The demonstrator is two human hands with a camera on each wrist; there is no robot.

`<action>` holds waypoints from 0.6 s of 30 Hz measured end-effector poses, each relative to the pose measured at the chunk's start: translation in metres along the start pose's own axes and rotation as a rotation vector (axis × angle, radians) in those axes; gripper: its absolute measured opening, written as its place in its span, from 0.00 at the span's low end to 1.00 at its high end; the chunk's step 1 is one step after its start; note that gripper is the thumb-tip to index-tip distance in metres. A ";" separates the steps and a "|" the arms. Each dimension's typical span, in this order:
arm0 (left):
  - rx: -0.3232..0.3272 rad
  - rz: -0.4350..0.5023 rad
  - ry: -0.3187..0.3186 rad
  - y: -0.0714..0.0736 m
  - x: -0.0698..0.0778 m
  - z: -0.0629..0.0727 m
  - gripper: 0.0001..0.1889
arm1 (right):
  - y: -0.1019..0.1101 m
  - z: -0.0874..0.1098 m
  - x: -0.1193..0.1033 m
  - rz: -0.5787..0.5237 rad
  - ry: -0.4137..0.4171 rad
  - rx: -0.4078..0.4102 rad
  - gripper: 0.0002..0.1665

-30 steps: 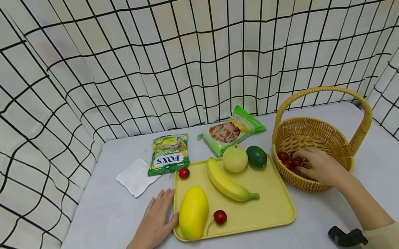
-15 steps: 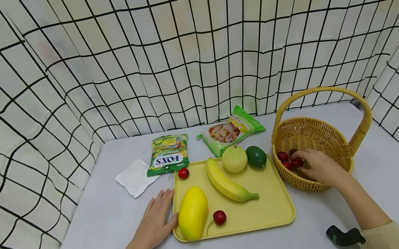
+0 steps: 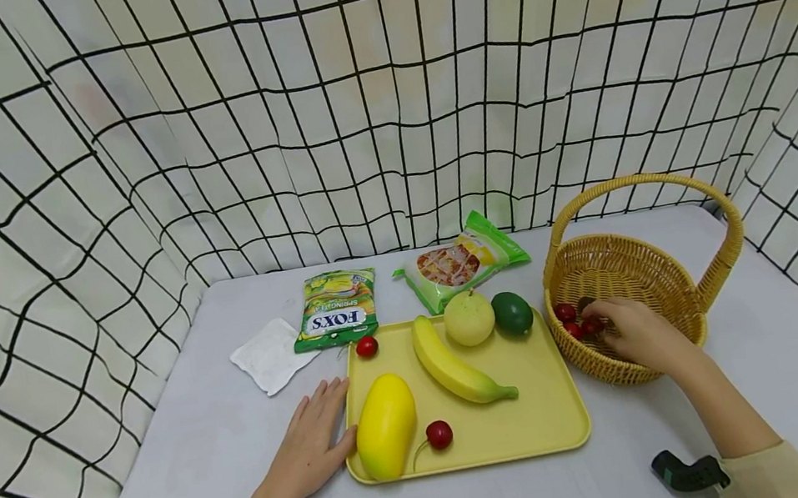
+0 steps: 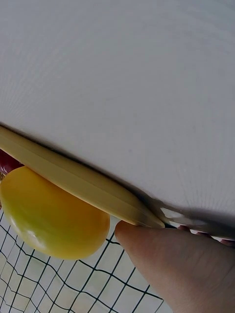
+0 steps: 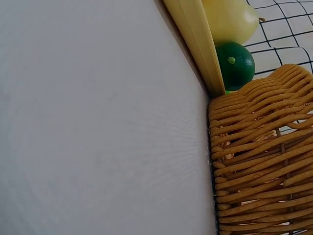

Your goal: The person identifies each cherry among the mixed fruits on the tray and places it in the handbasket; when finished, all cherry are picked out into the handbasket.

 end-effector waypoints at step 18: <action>0.011 0.007 -0.015 0.000 0.000 0.001 0.34 | 0.005 0.004 -0.003 0.068 -0.005 0.136 0.17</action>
Point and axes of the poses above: each hand's wrist, its own z-axis away from the middle knuckle, its own y-axis out of the back of the hand, x = y × z, the point moved 3 cm from there along -z, towards the middle knuckle, and after that the axes turned 7 degrees about z, right-handed, at the moved point
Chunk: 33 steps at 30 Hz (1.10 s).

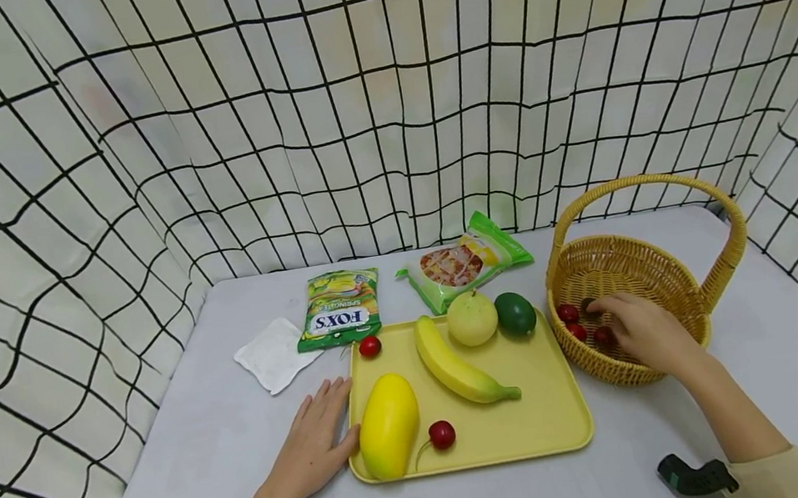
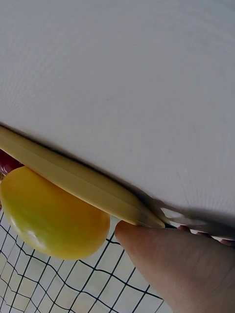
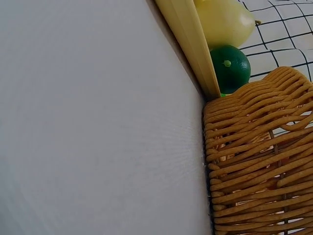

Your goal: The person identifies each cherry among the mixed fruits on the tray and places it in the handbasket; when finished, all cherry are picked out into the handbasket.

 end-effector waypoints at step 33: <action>-0.012 -0.001 0.006 0.000 0.000 -0.001 0.34 | 0.027 -0.018 -0.068 0.004 0.293 0.252 0.16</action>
Point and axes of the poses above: each hand's wrist, its own z-axis away from the middle knuckle, its own y-axis out of the back of the hand, x = y × z, the point moved 3 cm from there along -z, towards the middle knuckle, and after that the axes turned 7 degrees about z, right-handed, at the moved point
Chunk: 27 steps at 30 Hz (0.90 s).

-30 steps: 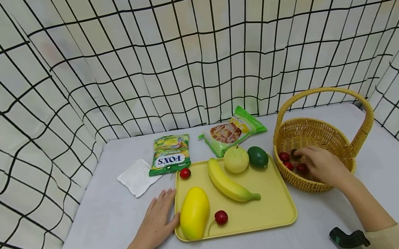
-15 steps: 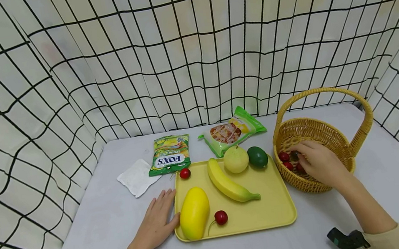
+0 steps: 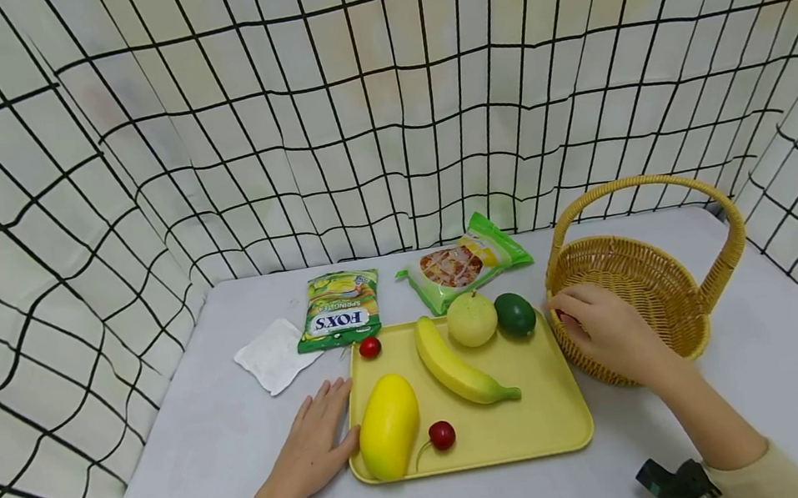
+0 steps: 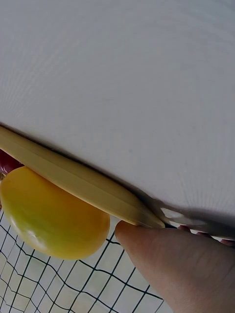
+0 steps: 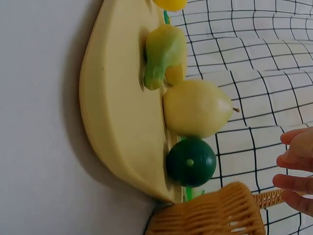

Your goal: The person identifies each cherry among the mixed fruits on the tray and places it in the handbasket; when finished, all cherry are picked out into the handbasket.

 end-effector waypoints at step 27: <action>-0.002 0.000 0.005 -0.001 0.000 0.000 0.30 | -0.036 -0.042 -0.055 -0.043 0.182 -0.084 0.17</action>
Point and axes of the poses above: each hand's wrist, its own z-axis away from the middle knuckle, its own y-axis out of the back of the hand, x = y × z, the point moved 3 cm from there along -z, towards the middle knuckle, and after that the axes turned 7 degrees about z, right-handed, at the moved point
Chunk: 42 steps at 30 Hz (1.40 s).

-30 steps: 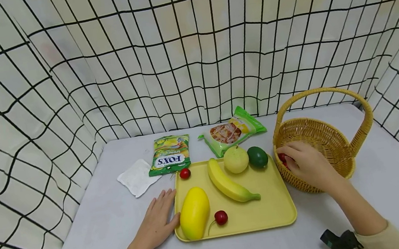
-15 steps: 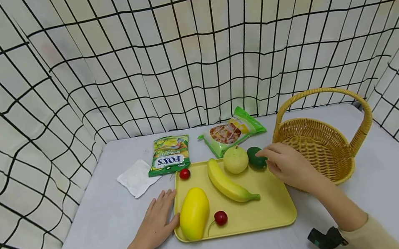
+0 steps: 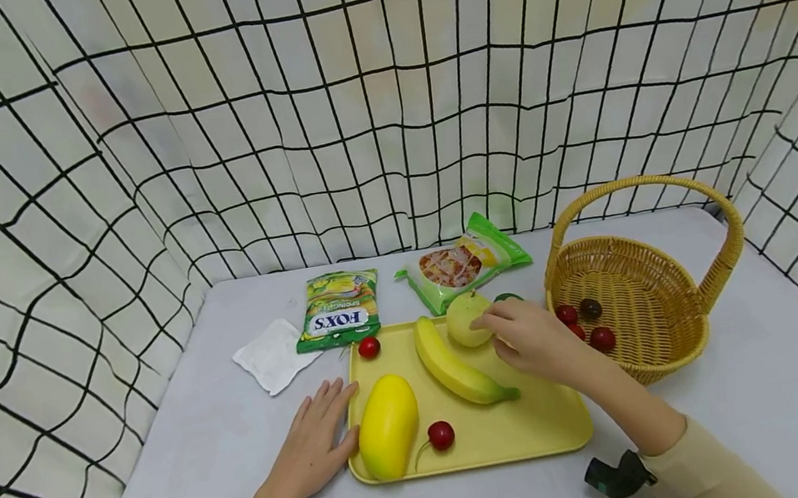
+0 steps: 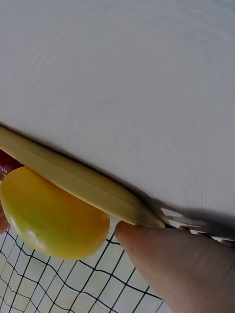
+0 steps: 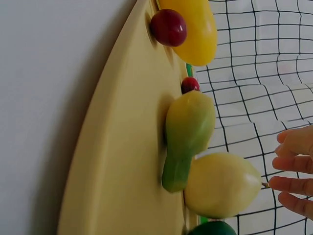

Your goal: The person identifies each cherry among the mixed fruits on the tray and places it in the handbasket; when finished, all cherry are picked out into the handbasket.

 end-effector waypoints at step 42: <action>-0.020 0.011 0.018 0.001 0.000 0.000 0.27 | -0.077 -0.082 -0.032 0.003 0.083 -0.290 0.18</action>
Point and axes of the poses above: each hand's wrist, its own z-axis away from the middle knuckle, its own y-axis out of the back of the hand, x = y × z, the point moved 3 cm from there along -z, towards the middle knuckle, and after that the axes turned 7 degrees about z, right-handed, at the moved point
